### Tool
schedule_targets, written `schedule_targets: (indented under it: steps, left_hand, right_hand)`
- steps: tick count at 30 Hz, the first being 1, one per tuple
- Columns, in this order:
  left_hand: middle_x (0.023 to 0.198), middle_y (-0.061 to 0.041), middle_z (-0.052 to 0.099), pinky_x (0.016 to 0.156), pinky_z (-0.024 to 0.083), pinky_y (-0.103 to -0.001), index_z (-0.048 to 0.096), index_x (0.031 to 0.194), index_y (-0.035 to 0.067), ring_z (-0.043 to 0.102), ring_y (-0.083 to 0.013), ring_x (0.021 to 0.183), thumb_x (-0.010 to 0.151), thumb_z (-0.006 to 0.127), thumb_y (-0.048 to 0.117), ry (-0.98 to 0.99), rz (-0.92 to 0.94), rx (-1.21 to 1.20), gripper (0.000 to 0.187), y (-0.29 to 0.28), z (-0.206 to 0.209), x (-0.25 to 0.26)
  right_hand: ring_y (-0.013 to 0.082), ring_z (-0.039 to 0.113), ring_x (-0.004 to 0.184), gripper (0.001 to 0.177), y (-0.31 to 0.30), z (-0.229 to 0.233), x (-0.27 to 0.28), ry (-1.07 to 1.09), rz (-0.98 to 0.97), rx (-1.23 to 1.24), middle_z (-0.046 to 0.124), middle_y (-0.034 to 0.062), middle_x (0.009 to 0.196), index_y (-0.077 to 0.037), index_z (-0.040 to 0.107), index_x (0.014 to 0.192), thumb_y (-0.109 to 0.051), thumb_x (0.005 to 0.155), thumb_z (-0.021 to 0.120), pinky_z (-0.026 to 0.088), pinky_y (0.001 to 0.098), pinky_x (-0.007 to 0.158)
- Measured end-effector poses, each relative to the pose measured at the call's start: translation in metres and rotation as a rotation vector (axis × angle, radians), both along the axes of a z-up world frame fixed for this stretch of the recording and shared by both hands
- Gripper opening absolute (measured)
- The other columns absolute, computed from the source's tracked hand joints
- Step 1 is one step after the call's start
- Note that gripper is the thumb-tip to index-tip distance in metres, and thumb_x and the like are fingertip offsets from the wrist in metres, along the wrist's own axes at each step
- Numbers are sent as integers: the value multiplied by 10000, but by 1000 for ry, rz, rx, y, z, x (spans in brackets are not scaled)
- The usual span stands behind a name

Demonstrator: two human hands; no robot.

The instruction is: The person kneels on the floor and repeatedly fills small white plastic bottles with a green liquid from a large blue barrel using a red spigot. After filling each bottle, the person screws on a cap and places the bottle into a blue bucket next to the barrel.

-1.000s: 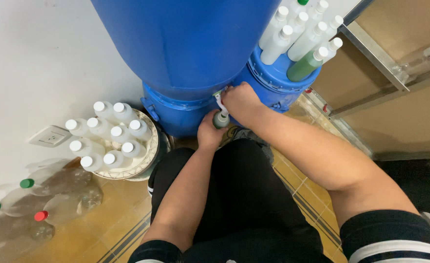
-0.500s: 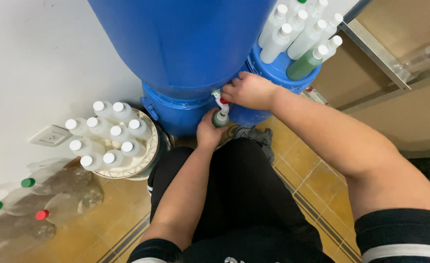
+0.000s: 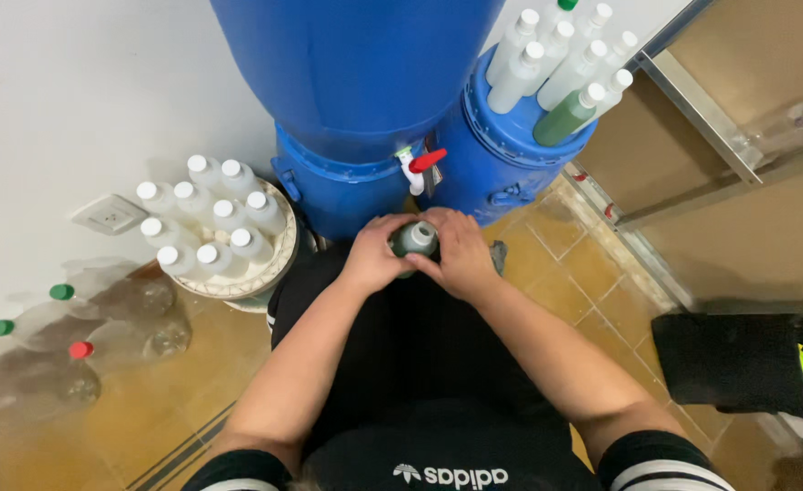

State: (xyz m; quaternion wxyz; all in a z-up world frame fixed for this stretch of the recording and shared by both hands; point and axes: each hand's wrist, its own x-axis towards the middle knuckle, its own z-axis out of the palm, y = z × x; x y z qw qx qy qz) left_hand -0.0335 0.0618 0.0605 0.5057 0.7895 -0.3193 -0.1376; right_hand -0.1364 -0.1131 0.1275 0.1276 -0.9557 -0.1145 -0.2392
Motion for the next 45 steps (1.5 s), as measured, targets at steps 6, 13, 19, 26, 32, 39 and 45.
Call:
schedule_targets:
  steps: [6, 13, 19, 26, 32, 39, 45]
  left_hand:
    - [1193, -31, 793, 1067, 576, -421, 810, 1194, 205, 735, -278, 1226, 614, 988, 365, 55, -22, -186, 628, 6, 59, -37]
    - [1231, -76, 785, 1094, 588, -450, 829, 1150, 115, 724, -329, 1265, 503, 1052, 365, 116, -120, -265, 728, 11, 113, -56]
    - [1048, 22, 730, 993, 593, -351, 840, 1151, 168, 717, -164, 1044, 453, 1063, 347, 126, -189, -303, 755, 8, 121, -66]
    - [1077, -32, 758, 1004, 597, -366, 819, 1220, 101, 706, -191, 1052, 487, 1054, 333, 162, -291, -289, 804, 12, 142, -74]
    - [1048, 10, 745, 974, 598, -322, 827, 1193, 123, 681, -129, 1027, 494, 1058, 341, 176, -322, -311, 768, 8, 141, -75]
    - [1056, 21, 721, 980, 583, -313, 834, 1204, 172, 677, -135, 1038, 514, 1050, 293, 136, -243, -260, 734, 13, 153, -82]
    - [1059, 13, 733, 1022, 565, -306, 823, 1206, 131, 674, -130, 1054, 499, 1073, 333, 188, -286, -318, 776, 7, 143, -78]
  right_hand:
    - [261, 692, 1038, 512, 0, 40, -13, -182, 194, -134, 741, 59, 1274, -119, 659, 1366, -531, 1062, 652, 496, 422, 868]
    - [339, 690, 1093, 489, 2, 134, -49, -21, 385, 44, 717, 119, 1286, -71, 629, 1431, -371, 1090, 447, 498, 459, 854]
    - [446, 737, 1012, 371, 4, 198, -79, 292, 285, 180, 752, 195, 1173, -48, 669, 1380, -159, 1028, 705, 599, 523, 841]
    - [236, 777, 993, 228, -11, 224, -84, 259, 375, -29, 750, -61, 1157, -220, 745, 1062, -319, 920, 894, 623, 381, 838]
    - [195, 755, 802, 266, -6, 236, -82, 296, 328, -34, 701, -61, 890, -214, 750, 967, -387, 887, 935, 611, 335, 724]
    - [195, 744, 695, 342, -7, 213, -88, 285, 128, 131, 708, 2, 772, -145, 718, 949, -313, 828, 990, 589, 321, 691]
    - [290, 781, 905, 262, -2, 230, -92, 198, 348, 59, 767, 13, 1053, -154, 715, 1006, -237, 895, 937, 619, 396, 805]
